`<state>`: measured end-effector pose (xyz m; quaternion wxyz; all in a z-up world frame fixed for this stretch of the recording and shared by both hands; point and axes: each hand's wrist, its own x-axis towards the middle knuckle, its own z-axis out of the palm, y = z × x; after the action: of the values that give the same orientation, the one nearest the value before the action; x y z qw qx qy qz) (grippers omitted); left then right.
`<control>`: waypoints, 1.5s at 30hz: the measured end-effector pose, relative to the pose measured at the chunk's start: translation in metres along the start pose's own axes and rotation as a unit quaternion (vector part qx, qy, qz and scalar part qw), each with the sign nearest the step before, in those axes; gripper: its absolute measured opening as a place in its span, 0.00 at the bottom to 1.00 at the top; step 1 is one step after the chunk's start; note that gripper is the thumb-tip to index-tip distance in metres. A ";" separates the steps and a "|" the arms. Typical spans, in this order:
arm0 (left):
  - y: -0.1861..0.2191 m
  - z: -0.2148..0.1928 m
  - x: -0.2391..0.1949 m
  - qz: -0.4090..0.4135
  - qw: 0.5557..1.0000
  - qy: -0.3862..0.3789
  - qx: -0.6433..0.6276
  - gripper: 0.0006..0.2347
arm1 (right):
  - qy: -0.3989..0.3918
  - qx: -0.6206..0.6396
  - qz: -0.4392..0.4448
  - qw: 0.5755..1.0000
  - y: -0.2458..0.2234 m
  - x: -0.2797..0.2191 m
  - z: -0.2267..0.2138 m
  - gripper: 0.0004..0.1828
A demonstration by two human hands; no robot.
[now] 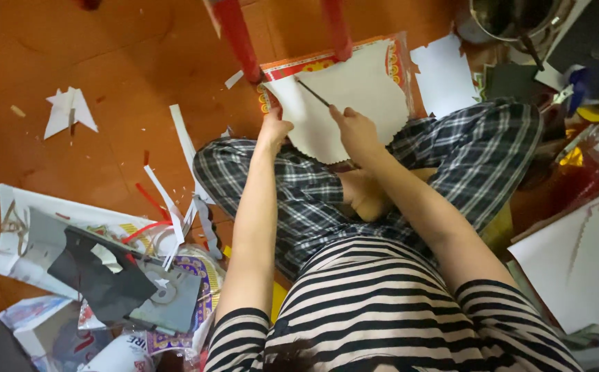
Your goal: Decorating red paper horse figures with colorful paper panels and glue
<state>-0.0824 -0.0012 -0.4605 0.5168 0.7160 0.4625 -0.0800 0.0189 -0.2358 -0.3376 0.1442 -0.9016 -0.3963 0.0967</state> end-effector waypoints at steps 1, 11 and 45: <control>0.004 0.002 -0.005 -0.017 0.999 0.019 -0.048 0.32 | 0.012 -0.003 -0.016 1.000 -0.010 0.004 -0.004 0.30; -0.018 0.042 0.003 -0.133 0.949 0.131 -0.255 0.24 | 0.024 -0.048 -0.073 0.996 -0.047 0.023 -0.014 0.29; -0.027 0.028 0.004 -0.043 0.958 0.112 -0.259 0.19 | -0.212 0.104 0.057 0.970 0.052 0.010 -0.023 0.24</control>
<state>-0.0902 -0.0207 -0.4941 0.6258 0.5412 0.5526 0.1008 0.0675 -0.2660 -0.3341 0.1441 -0.8614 -0.3540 0.3346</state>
